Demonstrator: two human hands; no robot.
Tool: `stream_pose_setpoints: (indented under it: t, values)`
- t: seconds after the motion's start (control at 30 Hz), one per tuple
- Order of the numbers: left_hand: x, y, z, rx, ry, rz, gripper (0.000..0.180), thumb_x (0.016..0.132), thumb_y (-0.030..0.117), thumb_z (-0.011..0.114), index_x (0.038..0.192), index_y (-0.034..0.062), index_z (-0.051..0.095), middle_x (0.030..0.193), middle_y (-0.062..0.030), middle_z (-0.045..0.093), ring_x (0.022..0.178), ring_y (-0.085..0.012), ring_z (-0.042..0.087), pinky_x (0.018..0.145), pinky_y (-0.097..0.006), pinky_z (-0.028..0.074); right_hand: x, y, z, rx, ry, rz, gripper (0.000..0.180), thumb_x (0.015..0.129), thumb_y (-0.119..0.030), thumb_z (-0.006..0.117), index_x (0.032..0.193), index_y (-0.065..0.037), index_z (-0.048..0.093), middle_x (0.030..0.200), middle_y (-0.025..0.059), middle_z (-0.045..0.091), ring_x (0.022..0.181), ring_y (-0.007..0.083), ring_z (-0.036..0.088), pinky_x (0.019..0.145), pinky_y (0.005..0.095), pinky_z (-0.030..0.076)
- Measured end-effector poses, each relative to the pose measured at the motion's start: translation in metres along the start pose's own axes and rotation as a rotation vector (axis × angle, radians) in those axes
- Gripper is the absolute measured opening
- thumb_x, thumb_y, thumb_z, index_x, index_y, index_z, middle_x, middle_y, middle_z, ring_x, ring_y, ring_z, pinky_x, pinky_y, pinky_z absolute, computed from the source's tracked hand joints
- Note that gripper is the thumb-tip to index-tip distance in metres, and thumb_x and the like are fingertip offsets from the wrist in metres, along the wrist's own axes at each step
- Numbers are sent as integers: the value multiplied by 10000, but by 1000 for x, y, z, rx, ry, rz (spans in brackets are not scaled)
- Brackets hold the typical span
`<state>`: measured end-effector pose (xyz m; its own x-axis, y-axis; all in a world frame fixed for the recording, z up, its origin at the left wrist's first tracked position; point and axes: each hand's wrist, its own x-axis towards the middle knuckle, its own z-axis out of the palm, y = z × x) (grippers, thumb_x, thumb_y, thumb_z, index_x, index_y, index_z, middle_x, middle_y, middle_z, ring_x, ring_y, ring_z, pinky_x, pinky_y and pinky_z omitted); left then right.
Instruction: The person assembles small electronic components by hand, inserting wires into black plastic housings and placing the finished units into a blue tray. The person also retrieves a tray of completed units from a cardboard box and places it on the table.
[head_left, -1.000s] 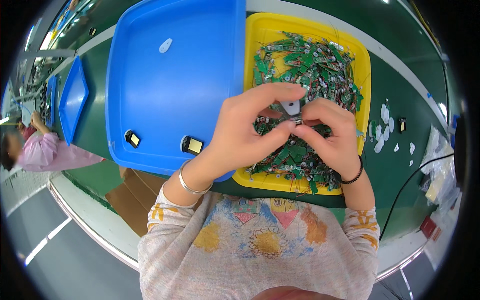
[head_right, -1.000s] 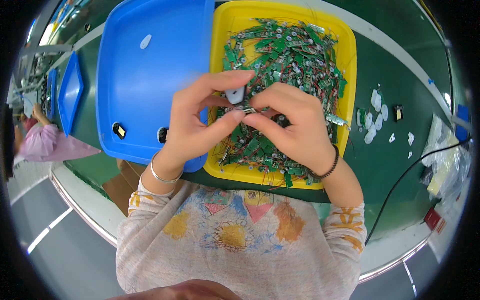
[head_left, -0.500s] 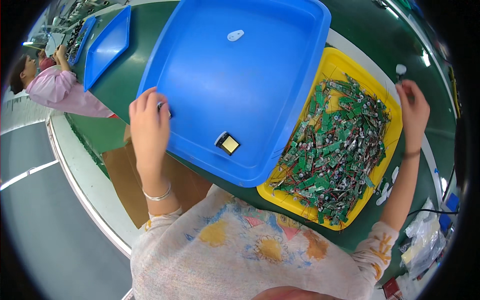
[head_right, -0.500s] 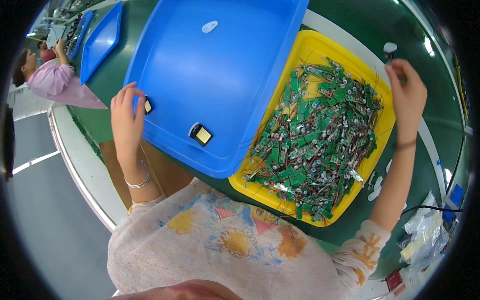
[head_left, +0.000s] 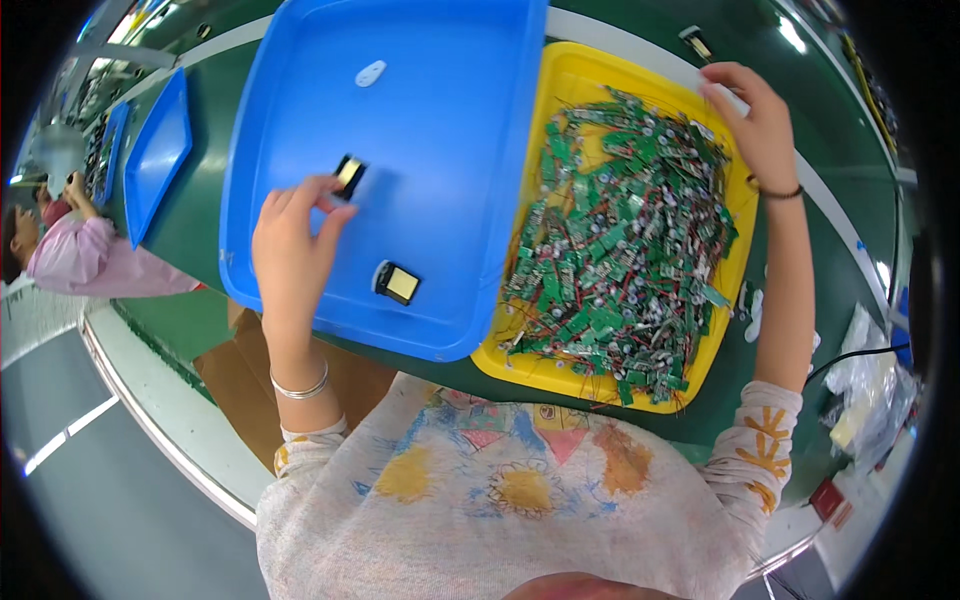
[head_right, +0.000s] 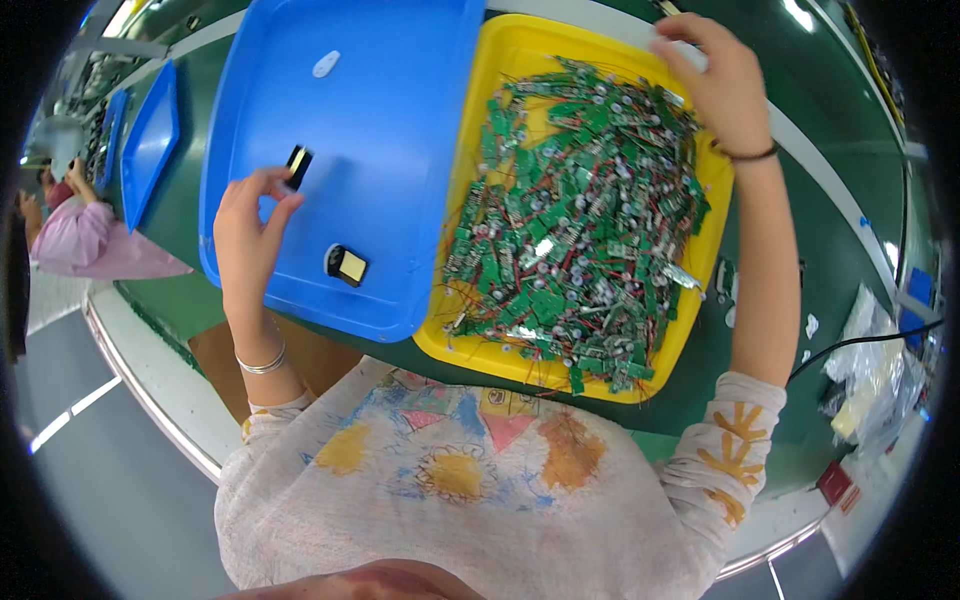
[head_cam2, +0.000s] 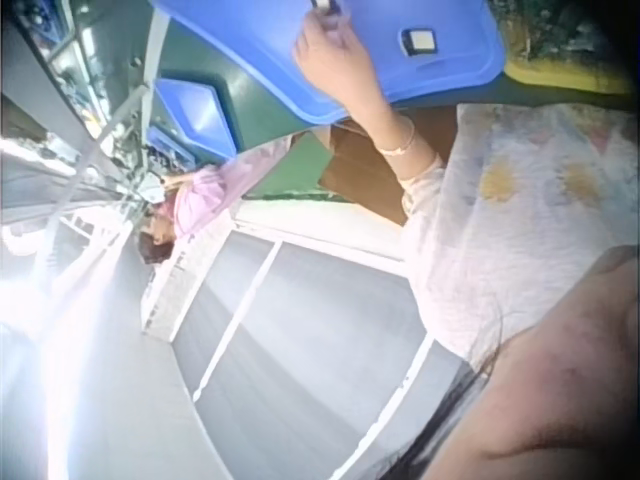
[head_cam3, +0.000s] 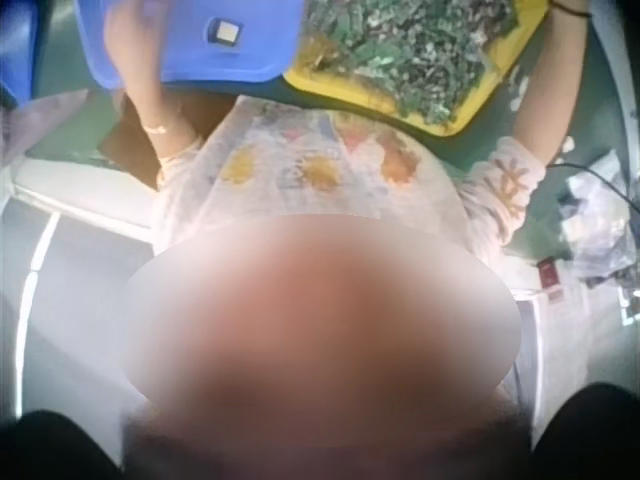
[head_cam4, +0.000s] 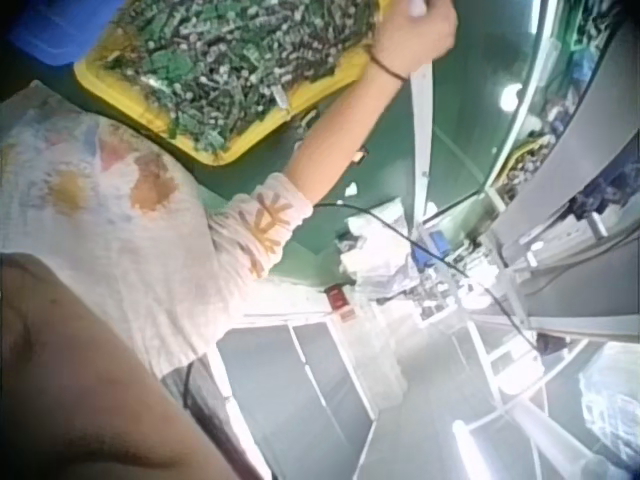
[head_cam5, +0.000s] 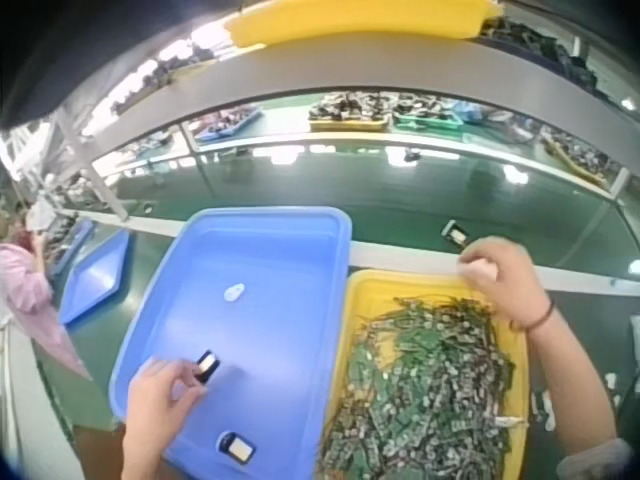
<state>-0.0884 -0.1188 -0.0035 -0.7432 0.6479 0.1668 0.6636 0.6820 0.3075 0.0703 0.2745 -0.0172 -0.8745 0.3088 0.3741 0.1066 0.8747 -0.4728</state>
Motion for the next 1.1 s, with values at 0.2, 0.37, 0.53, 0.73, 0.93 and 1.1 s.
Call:
stream_pose_setpoints:
  t: [0.2,0.37,0.53,0.73,0.93,1.1]
  values:
    - [36,114,1,-520,104,468,230,645,76,680,855,37,594,788,-61,525,704,-166,468,619,-263,377,-48,-110,10,22,-291,-145,191,640,-97,661,806,-66,572,784,77,515,794,272,494,707,369,421]
    - [35,140,35,-890,26,463,242,700,60,652,924,37,565,917,-56,551,830,-142,510,712,-258,412,-67,-124,21,78,-226,-80,199,594,-80,684,771,-58,595,797,65,506,820,254,489,706,350,426]
    - [32,128,53,-1336,-209,-21,232,733,126,661,907,24,547,874,-35,564,776,-119,508,645,-227,425,-72,-129,25,-70,-335,-124,195,576,-104,695,740,-50,607,830,60,475,855,223,481,681,327,432]
    - [34,127,49,-1460,-246,-38,210,791,84,604,963,-3,520,875,-35,531,756,-82,505,660,-209,430,-62,-135,12,152,-257,66,169,640,-53,673,775,-24,576,813,49,512,715,147,526,587,254,440]
    - [26,132,58,-1575,-381,-95,240,773,60,611,993,10,530,929,-45,544,845,-96,519,734,-227,428,-64,-133,5,1341,62,445,254,765,8,588,1005,9,505,843,56,559,607,77,537,562,195,463]
    - [20,142,61,-1491,-447,-33,273,731,40,647,978,13,532,939,-45,547,870,-117,531,718,-239,449,-72,-135,21,1437,181,571,210,805,-49,559,1004,3,516,772,65,575,632,92,555,571,207,475]
